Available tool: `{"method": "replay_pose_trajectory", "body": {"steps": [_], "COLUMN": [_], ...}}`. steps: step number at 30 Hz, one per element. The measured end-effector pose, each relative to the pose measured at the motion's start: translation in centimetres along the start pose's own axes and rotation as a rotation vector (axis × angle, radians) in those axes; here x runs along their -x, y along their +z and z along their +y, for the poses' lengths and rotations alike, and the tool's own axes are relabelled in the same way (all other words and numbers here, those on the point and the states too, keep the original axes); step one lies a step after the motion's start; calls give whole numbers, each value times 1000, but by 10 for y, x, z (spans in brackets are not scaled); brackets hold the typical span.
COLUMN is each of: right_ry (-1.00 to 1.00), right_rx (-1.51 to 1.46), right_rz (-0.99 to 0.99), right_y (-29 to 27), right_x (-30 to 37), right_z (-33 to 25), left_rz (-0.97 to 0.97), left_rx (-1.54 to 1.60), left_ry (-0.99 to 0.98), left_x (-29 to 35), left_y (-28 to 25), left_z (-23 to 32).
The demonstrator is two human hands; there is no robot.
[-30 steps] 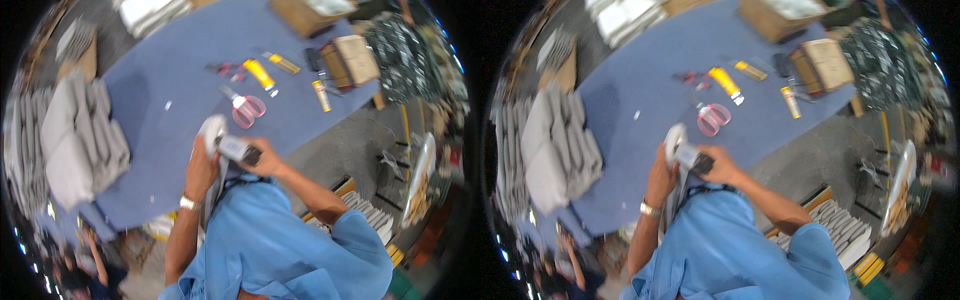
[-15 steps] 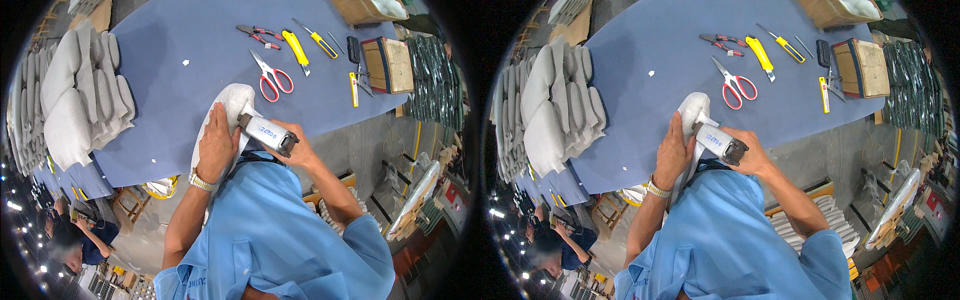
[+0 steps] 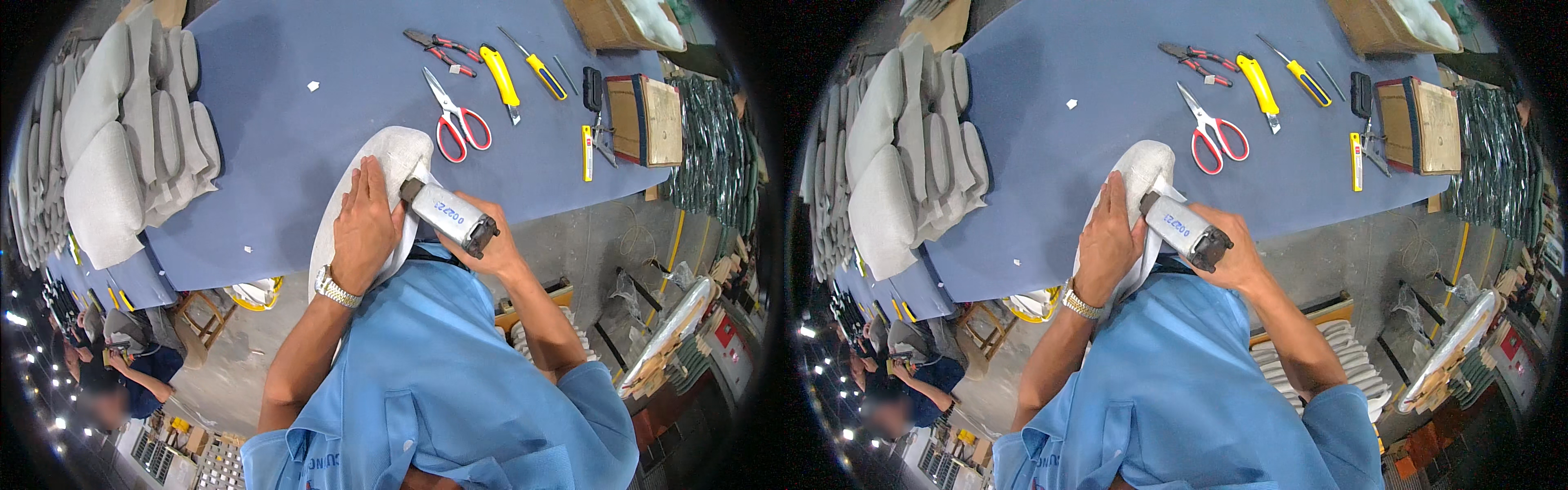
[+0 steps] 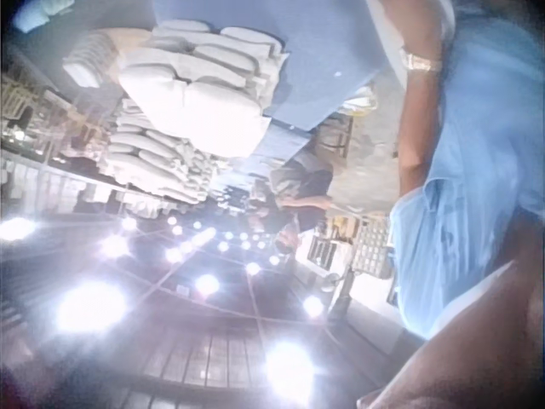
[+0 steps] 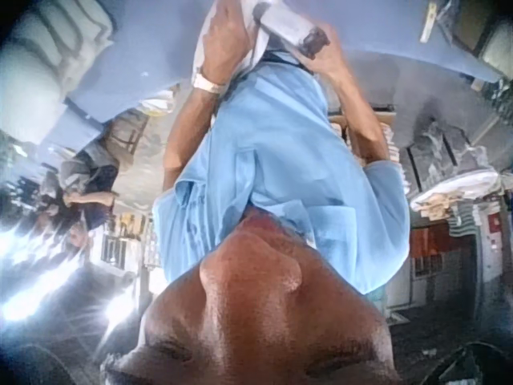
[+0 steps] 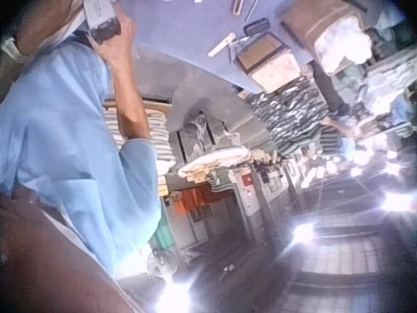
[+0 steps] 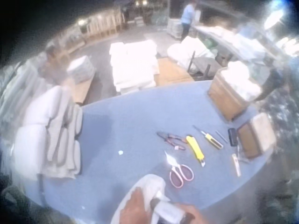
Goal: The person assembles cushion covers by wrapping fabric around cushion inserts, using scissors to trim excess fabric, and a staple gun to secure the edges. The person repeatedly handles multiple cushion covers, trimming and stapling them at a workbench in a factory setting.
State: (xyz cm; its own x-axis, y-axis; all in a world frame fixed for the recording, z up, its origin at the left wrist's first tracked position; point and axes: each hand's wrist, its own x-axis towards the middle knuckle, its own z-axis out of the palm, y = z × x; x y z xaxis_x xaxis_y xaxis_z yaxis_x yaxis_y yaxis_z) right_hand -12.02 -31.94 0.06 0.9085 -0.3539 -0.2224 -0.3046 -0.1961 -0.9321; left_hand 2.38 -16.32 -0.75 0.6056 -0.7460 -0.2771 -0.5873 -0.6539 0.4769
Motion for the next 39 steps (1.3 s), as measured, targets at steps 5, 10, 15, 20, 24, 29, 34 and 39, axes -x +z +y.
{"method": "replay_pose_trajectory", "body": {"steps": [5,10,15,20,24,29,34,39], "right_ry": [-19,10,91,-163,18,-30,-95,-89], "right_rx": [-2,22,-74,-195,23,4,-15,-9], "right_rz": [-32,-70,-24,79,49,64,117,150], "right_y": [-1,-1,8,16,20,23,30,43], "right_x": [8,5,1,5,0,1,3,-7], "right_z": [-1,-2,-8,25,10,17,23,45], "left_rz": [43,7,-27,73,-160,-294,-414,-324], "left_rx": [2,-8,-33,110,509,1010,1109,720], "left_ry": [64,4,-26,111,274,-110,-80,103], "left_x": [3,5,1,4,-17,-20,-6,9], "left_y": [0,-1,-3,18,0,13,21,-8], "left_z": [-4,2,-2,-19,-38,-97,-85,-48]}}
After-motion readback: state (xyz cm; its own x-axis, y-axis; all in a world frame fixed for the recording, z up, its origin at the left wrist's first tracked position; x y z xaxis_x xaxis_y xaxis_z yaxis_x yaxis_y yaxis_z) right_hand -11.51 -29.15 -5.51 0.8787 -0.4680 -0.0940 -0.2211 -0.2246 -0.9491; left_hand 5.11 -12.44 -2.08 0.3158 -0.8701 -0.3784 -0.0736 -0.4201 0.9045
